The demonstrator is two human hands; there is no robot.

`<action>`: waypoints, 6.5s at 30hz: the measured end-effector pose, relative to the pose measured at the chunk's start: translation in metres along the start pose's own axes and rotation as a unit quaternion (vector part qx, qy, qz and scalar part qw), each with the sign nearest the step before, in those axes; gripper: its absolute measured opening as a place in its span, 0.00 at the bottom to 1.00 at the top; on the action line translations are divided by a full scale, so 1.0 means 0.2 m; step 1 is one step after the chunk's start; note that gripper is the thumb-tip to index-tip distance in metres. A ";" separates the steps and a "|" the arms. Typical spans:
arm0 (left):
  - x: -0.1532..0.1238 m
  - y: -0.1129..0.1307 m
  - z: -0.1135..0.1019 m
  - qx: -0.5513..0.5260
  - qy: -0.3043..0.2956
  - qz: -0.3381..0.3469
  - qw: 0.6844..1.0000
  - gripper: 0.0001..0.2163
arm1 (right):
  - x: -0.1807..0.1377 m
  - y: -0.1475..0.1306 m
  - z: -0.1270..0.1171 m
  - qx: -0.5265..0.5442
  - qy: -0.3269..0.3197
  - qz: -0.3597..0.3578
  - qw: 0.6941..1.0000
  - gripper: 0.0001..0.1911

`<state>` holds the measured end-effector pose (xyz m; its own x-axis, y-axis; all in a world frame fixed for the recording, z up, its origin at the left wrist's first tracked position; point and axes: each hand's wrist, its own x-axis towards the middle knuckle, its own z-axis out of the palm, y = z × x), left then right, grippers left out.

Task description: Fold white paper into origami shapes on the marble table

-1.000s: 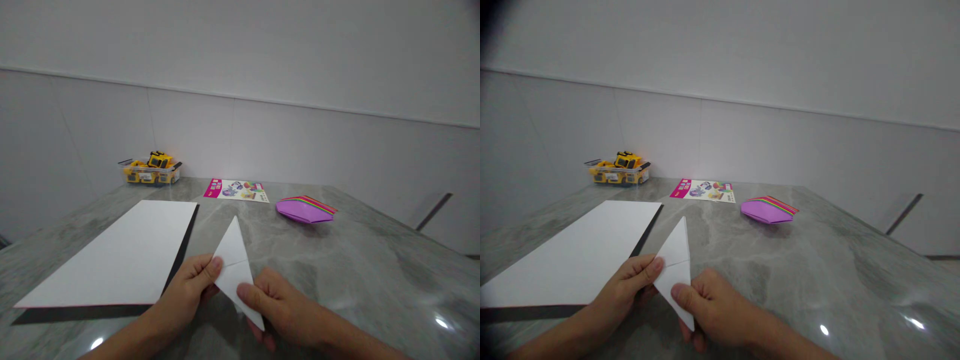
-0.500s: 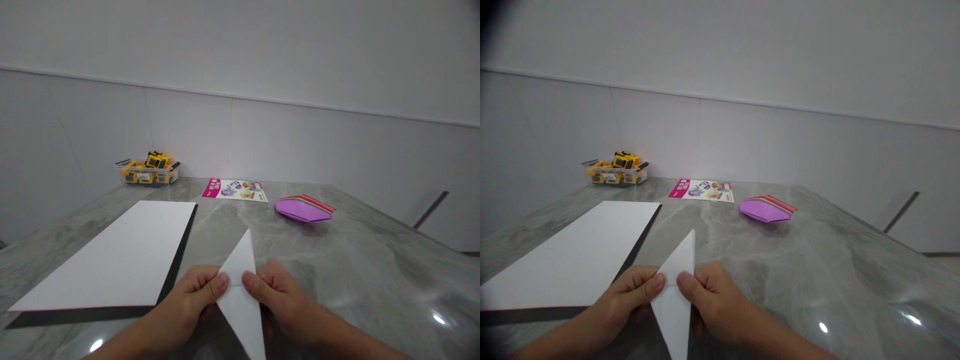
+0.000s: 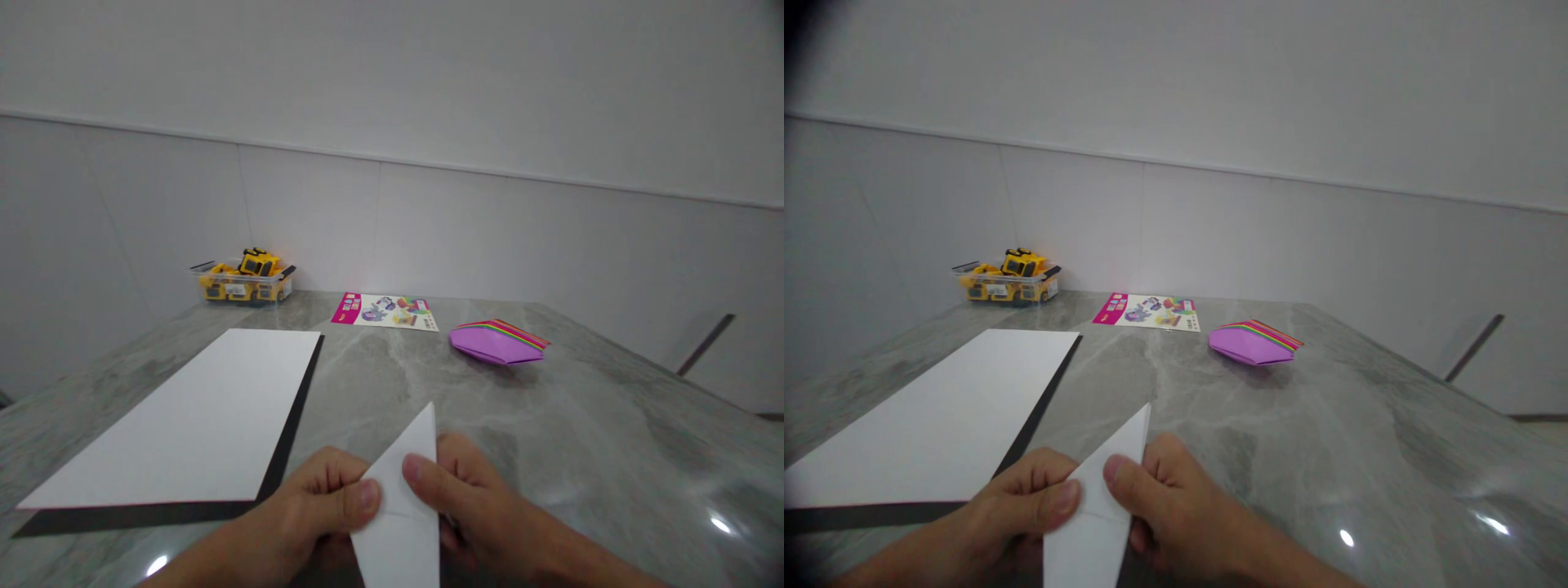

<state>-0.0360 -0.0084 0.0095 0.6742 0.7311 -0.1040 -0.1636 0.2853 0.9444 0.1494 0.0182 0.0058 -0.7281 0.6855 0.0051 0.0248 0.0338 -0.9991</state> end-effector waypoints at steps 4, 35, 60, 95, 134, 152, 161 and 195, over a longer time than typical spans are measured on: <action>-0.01 -0.01 -0.03 -0.017 -0.018 -0.015 1.000 0.21 | -0.02 0.03 0.01 0.029 -0.032 -0.019 0.999 0.33; 0.02 -0.03 -0.02 0.094 0.034 0.051 0.994 0.23 | 0.07 0.00 -0.01 0.195 0.113 -0.005 0.974 0.33; 0.05 -0.09 -0.02 0.045 0.249 0.140 0.957 0.19 | 0.00 -0.08 0.04 -0.308 -0.050 0.002 0.950 0.20; 0.06 -0.06 -0.08 0.007 0.377 0.184 0.908 0.15 | 0.01 -0.05 0.05 -0.344 0.032 0.009 0.938 0.23; 0.00 -0.06 -0.05 0.243 0.183 0.082 0.949 0.19 | 0.03 0.01 -0.02 -0.076 0.112 -0.035 0.990 0.37; 0.01 -0.02 0.02 0.299 0.156 0.120 0.934 0.34 | 0.02 -0.01 0.07 -0.192 0.154 -0.114 0.963 0.06; 0.00 -0.01 0.05 0.281 0.118 0.129 0.944 0.41 | 0.03 -0.01 0.07 -0.183 0.179 -0.082 0.963 0.14; 0.08 -0.04 -0.02 0.032 0.171 0.135 0.976 0.31 | 0.05 -0.01 0.03 -0.295 0.181 -0.092 0.934 0.14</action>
<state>-0.0268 0.0030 -0.0019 0.3320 0.9412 0.0631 -0.2492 0.0230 0.9682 0.1381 0.0211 0.0084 -0.4807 0.8255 0.2956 0.3730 0.4976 -0.7831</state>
